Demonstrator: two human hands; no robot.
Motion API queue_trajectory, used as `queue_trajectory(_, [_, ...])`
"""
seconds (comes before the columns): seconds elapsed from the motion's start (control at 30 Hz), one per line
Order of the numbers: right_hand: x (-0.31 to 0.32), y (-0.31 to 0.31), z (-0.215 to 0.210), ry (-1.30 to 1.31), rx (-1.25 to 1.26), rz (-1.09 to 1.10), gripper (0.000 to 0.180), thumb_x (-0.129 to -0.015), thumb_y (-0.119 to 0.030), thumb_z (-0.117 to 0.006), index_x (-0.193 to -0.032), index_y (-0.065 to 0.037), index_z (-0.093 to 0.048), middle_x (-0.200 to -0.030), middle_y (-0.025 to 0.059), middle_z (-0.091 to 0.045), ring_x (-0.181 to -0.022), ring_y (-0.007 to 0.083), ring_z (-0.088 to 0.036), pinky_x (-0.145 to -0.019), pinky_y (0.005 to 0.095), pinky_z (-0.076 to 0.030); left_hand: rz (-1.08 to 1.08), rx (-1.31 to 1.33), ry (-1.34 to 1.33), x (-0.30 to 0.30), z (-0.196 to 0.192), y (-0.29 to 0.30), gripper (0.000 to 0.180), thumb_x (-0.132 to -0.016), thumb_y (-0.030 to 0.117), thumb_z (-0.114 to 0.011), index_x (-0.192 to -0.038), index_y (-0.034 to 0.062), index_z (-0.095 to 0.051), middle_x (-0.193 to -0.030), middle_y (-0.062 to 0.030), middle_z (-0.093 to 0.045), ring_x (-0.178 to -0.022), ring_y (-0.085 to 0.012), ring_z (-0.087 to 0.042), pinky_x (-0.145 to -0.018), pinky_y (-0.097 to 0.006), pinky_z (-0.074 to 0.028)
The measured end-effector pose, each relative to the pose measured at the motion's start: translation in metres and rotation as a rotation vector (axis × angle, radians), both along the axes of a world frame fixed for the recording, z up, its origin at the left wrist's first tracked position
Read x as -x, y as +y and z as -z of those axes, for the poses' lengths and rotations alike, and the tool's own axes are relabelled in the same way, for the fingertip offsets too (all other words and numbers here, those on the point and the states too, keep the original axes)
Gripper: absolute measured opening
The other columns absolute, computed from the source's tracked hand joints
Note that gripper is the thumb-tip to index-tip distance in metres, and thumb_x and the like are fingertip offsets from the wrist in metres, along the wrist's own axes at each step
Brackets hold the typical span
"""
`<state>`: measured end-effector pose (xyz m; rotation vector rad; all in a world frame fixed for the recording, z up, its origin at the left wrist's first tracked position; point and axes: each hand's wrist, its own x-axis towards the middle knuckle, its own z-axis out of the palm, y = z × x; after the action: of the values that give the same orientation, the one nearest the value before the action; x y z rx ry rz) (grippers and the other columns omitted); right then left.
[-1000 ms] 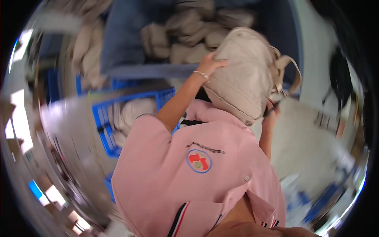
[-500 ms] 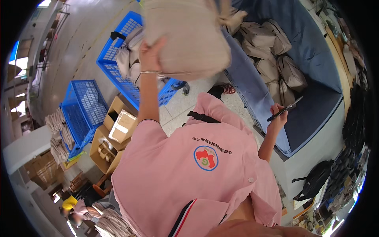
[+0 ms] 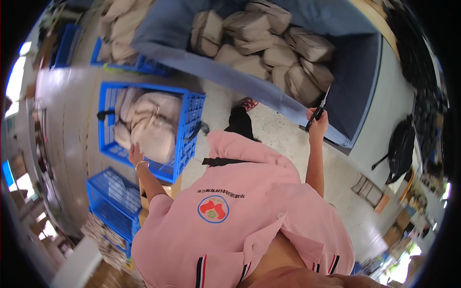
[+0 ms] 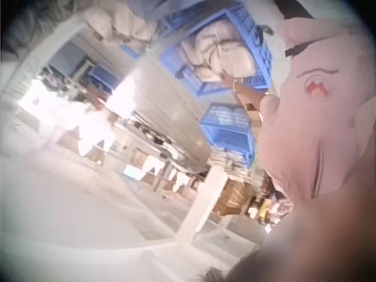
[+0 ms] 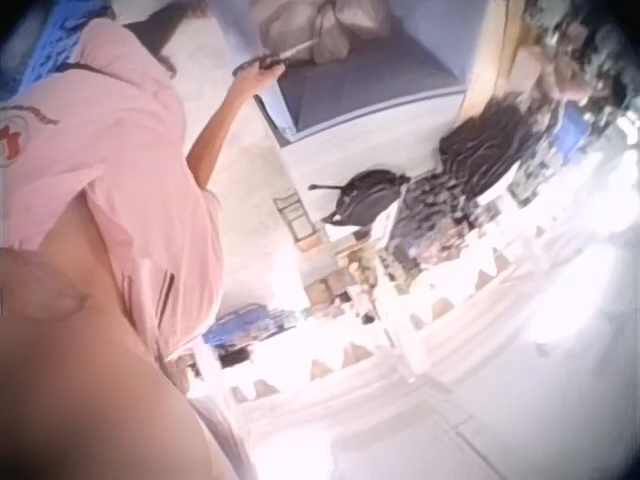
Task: Using scissors to trim excess threads from backpacks taken from a large bin in a factory setting.
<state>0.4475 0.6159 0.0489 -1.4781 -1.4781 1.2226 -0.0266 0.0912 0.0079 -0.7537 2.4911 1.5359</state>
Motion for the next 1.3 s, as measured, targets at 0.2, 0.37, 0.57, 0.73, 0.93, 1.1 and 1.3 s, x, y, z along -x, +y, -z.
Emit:
queue_trajectory(0.2, [-0.037,0.052,0.004,-0.643,-0.124,0.196,0.037,-0.080,-0.025,-0.077,-0.095,-0.001,-0.053,-0.086,0.0164,-0.063,-0.077,0.0340,-0.063,-0.069,0.0420,-0.047,0.692,-0.239,0.211,0.082,0.001,0.299,0.029,-0.088,0.023,-0.070,-0.104,-0.0011,-0.068,-0.086,-0.0055,-0.068,-0.074,-0.0100,-0.062,-0.064,-0.021,-0.048])
queue_trajectory(0.37, [-0.074,0.084,0.033,-0.848,-0.050,0.360,0.033,-0.080,-0.023,-0.075,-0.097,-0.003,-0.054,-0.093,0.0160,-0.064,-0.082,0.0365,-0.063,-0.070,0.0448,-0.047,1.357,-0.154,0.008,0.018,0.007,0.556,0.029,-0.088,0.029,-0.069,-0.088,0.0008,-0.072,-0.072,-0.0023,-0.067,-0.068,-0.0077,-0.060,-0.062,-0.023,-0.049])
queue_trajectory(0.57, [-0.085,0.106,0.059,-0.997,-0.207,0.512,0.036,-0.080,-0.021,-0.074,-0.106,-0.003,-0.058,-0.091,0.0128,-0.064,-0.080,0.0323,-0.063,-0.070,0.0424,-0.048,1.950,-0.029,-0.343,-0.087,0.155,0.716,0.034,-0.089,0.034,-0.065,-0.081,0.0023,-0.072,-0.068,-0.0023,-0.065,-0.064,-0.0076,-0.057,-0.056,-0.026,-0.044])
queue_trajectory(0.73, [-0.084,0.112,0.055,-0.878,0.074,0.736,0.038,-0.081,-0.024,-0.077,-0.102,-0.002,-0.056,-0.077,0.0074,-0.059,-0.066,0.0225,-0.055,-0.064,0.0348,-0.045,1.985,-0.041,-0.590,-0.230,0.247,0.792,0.030,-0.087,0.033,-0.065,-0.092,0.0041,-0.071,-0.078,-0.0015,-0.068,-0.070,-0.0117,-0.064,-0.062,-0.027,-0.050])
queue_trajectory(0.93, [-0.083,0.117,0.061,-0.910,0.177,0.701,0.041,-0.078,-0.024,-0.079,-0.102,-0.002,-0.054,-0.075,0.0119,-0.050,-0.065,0.0258,-0.047,-0.063,0.0345,-0.043,1.702,-0.030,-0.794,-0.319,0.378,0.876,0.034,-0.089,0.037,-0.064,-0.104,0.0064,-0.064,-0.090,-0.0034,-0.065,-0.074,-0.0151,-0.062,-0.064,-0.032,-0.053])
queue_trajectory(1.1, [-0.086,0.114,0.063,-0.928,0.272,0.707,0.039,-0.073,-0.017,-0.081,-0.099,-0.003,-0.054,-0.067,0.0037,-0.048,-0.058,0.0159,-0.044,-0.056,0.0296,-0.040,1.384,0.146,-0.734,-0.349,0.451,0.922,0.046,-0.085,0.045,-0.069,-0.109,0.0067,-0.060,-0.092,-0.0058,-0.061,-0.077,-0.0180,-0.059,-0.066,-0.039,-0.055])
queue_trajectory(1.3, [-0.082,0.127,0.059,-0.896,0.340,0.697,0.034,-0.071,-0.012,-0.080,-0.094,-0.006,-0.056,-0.070,0.0036,-0.055,-0.056,0.0163,-0.053,-0.056,0.0286,-0.045,1.057,-0.072,-0.851,-0.356,0.480,0.961,0.042,-0.078,0.034,-0.080,-0.101,0.0060,-0.060,-0.083,-0.0083,-0.060,-0.057,-0.0197,-0.055,-0.048,-0.031,-0.046])
